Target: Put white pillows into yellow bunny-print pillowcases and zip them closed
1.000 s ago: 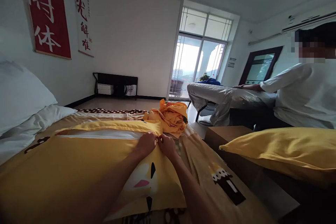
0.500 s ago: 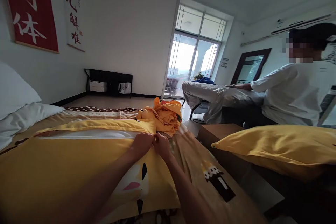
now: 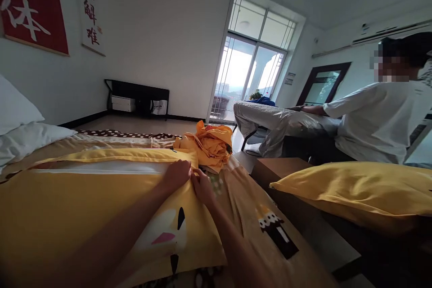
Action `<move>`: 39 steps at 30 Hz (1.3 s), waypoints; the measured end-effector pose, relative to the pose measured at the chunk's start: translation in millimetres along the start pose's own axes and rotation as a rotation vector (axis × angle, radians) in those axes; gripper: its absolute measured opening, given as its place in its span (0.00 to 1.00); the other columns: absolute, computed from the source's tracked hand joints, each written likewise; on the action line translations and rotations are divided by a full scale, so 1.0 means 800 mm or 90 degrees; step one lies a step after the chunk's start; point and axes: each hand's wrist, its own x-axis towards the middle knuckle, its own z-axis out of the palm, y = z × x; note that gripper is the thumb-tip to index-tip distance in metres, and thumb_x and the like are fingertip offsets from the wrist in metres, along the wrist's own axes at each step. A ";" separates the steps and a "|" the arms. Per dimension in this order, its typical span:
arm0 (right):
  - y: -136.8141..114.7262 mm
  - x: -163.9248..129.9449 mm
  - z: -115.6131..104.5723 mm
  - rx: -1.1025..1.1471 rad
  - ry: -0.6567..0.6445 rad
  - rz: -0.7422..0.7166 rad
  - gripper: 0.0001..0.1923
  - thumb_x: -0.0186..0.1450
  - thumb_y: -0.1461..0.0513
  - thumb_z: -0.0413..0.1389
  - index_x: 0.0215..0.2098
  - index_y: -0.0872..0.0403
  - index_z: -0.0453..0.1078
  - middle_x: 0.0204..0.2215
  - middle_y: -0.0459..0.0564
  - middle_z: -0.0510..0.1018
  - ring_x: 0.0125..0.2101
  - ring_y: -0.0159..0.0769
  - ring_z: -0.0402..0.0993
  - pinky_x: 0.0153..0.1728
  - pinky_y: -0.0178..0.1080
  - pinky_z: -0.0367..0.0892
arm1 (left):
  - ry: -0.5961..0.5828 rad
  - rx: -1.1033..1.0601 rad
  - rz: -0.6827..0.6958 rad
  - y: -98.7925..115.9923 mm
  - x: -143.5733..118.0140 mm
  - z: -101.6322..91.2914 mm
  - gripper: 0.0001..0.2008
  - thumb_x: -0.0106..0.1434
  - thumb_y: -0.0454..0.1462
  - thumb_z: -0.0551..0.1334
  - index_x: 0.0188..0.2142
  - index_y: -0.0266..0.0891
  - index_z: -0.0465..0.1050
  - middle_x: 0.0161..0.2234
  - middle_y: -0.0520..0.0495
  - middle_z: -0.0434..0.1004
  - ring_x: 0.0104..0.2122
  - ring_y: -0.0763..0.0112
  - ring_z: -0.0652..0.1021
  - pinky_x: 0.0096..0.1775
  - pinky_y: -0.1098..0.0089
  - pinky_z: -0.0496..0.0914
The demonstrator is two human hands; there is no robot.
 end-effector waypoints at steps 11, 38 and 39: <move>-0.009 0.003 0.026 -0.140 0.008 0.047 0.11 0.67 0.64 0.48 0.38 0.52 0.73 0.28 0.47 0.80 0.30 0.35 0.75 0.27 0.33 0.52 | 0.006 -0.017 -0.079 -0.007 -0.009 0.024 0.15 0.64 0.34 0.53 0.44 0.31 0.75 0.43 0.31 0.77 0.45 0.54 0.77 0.43 0.63 0.70; -0.017 -0.006 0.019 -0.314 0.033 -0.011 0.15 0.71 0.60 0.44 0.42 0.51 0.74 0.30 0.50 0.82 0.28 0.36 0.77 0.26 0.34 0.53 | 0.068 -0.270 -0.049 -0.037 -0.005 0.026 0.08 0.60 0.34 0.59 0.32 0.33 0.76 0.33 0.44 0.80 0.34 0.69 0.78 0.35 0.74 0.67; -0.017 -0.007 0.019 -0.327 0.029 -0.021 0.15 0.71 0.60 0.44 0.41 0.51 0.74 0.30 0.51 0.82 0.29 0.36 0.77 0.27 0.34 0.53 | 0.072 -0.241 -0.050 -0.036 -0.006 0.027 0.08 0.61 0.34 0.58 0.34 0.34 0.76 0.34 0.43 0.80 0.36 0.67 0.78 0.36 0.73 0.67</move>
